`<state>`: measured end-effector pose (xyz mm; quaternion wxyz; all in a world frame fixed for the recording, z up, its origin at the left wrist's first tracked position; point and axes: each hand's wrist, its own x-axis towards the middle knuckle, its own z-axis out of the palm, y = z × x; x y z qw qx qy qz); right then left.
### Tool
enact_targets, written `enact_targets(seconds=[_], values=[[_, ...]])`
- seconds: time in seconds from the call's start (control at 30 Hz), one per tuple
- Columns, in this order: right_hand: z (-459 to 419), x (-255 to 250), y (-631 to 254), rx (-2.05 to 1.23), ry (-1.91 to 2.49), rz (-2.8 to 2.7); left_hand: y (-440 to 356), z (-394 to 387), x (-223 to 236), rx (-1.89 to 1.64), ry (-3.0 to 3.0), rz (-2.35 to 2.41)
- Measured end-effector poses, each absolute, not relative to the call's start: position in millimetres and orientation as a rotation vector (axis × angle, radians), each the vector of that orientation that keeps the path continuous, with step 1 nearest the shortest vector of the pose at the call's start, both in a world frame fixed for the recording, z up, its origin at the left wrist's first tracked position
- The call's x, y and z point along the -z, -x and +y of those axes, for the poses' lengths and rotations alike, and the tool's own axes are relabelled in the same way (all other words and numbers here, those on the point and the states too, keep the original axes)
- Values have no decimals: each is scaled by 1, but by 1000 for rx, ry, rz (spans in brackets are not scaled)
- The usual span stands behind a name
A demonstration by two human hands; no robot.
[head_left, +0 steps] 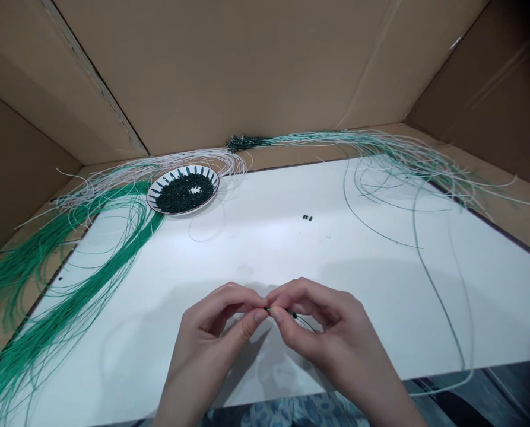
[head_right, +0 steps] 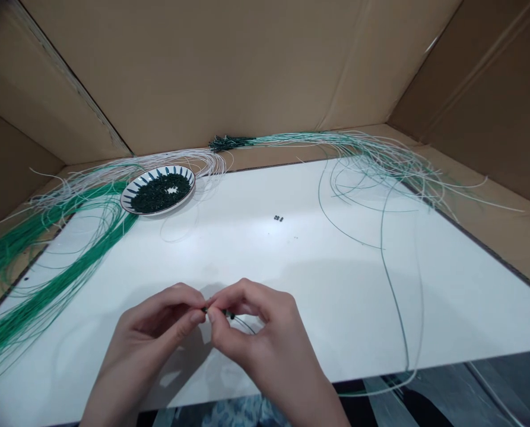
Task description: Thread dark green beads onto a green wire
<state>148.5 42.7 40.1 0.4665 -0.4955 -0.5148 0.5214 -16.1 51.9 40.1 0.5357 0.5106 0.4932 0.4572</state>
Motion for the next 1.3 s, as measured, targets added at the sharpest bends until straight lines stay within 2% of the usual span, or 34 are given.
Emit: enact_targets(seconds=[0.4, 0.93, 1.3], values=[[39, -38, -140, -1086, 1265, -1317, 18, 50, -39, -1020, -1180, 1209], [33, -37, -142, -1086, 1229, -1264, 18, 46, -37, -1098, -1400, 1201], [32, -36, -142, -1094, 1239, -1253, 14, 44, -38, -1129, -1322, 1174]])
